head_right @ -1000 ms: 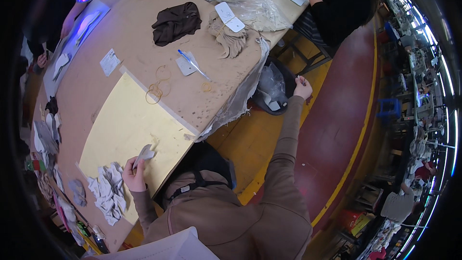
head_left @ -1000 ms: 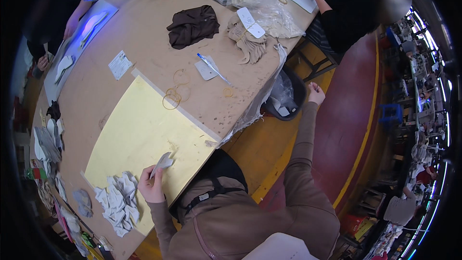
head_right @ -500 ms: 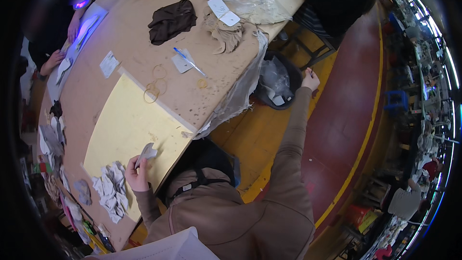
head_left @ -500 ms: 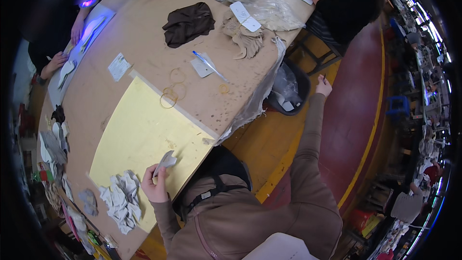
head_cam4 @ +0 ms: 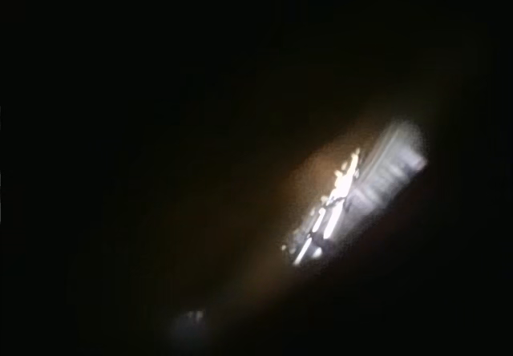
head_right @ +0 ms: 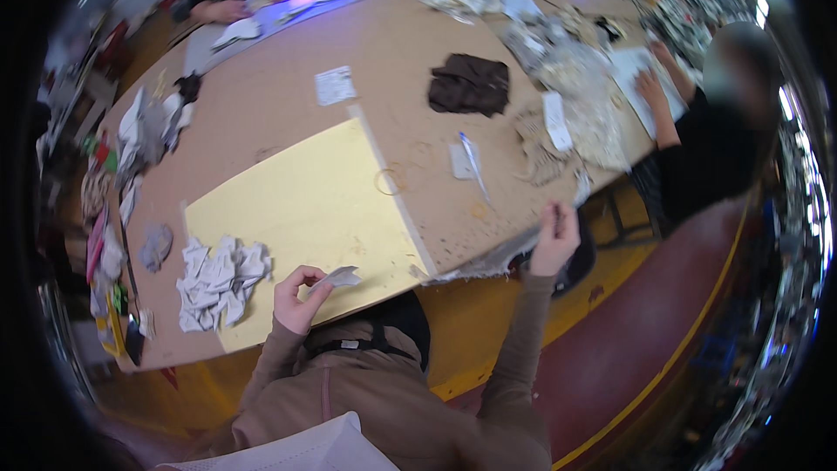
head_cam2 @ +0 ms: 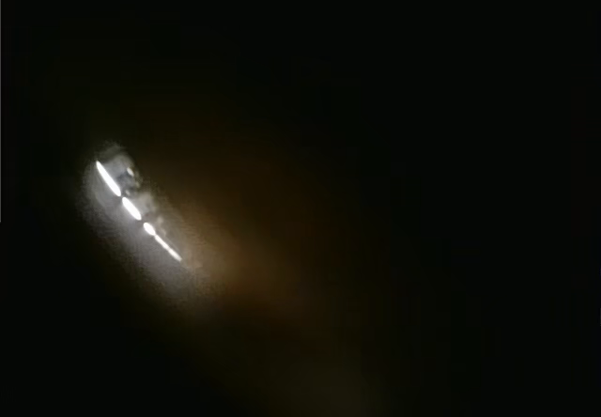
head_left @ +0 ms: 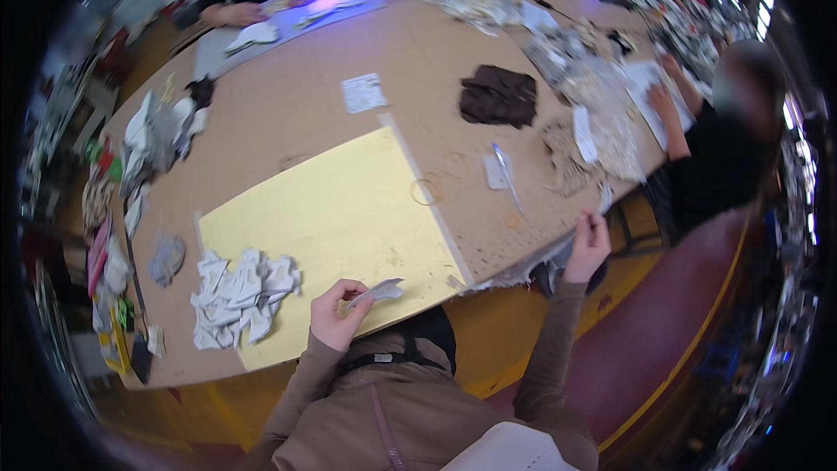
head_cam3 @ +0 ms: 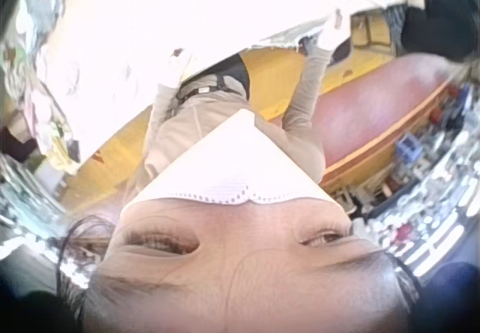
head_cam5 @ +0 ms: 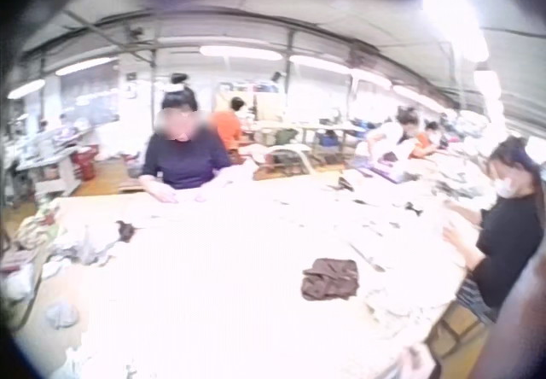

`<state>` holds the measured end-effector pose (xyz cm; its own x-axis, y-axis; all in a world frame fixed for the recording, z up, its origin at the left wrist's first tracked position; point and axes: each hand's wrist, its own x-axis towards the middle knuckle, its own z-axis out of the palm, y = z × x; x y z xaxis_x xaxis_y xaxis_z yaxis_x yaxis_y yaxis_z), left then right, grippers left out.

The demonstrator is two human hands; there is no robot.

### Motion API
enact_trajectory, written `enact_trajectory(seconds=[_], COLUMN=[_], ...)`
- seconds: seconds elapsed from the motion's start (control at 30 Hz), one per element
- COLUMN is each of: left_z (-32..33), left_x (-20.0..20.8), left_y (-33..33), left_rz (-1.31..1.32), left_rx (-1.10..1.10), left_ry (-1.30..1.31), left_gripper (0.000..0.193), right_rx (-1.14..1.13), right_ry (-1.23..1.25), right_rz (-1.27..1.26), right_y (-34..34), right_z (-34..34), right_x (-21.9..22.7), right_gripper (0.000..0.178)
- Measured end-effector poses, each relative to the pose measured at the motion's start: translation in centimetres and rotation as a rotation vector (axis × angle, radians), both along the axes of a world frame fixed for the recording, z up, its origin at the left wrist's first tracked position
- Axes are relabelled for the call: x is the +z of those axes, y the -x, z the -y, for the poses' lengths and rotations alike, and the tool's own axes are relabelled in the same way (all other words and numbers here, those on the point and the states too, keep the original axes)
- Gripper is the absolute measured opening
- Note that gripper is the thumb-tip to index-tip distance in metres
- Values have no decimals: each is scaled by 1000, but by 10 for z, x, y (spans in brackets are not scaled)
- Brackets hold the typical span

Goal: The person uses small scissors to trim the edges of white fabric pieces on a yellow mat. They repeatedly pick up pieces, trim them, and place them into a growing pile. The person also gathers and stacks the trimmed pieces at the end.

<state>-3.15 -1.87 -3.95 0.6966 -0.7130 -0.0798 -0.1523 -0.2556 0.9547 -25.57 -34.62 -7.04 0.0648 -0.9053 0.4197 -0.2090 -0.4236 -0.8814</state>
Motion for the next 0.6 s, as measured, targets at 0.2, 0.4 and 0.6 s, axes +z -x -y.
enact_trajectory(seconds=[0.2,0.4,0.6], left_z=[-30,-69,-85], left_x=[8,-8,13], left_y=[-11,-31,-55], left_rz=[-20,-54,-35], left_rx=[184,400,468], left_ry=[34,124,111], left_gripper=[16,16,14], right_rx=[598,768,1005], right_ry=[180,373,359], right_rz=[-476,-688,-554], right_y=[-131,-182,-215], right_z=[-75,-83,-112], right_x=[23,2,29], right_gripper=[21,29,35])
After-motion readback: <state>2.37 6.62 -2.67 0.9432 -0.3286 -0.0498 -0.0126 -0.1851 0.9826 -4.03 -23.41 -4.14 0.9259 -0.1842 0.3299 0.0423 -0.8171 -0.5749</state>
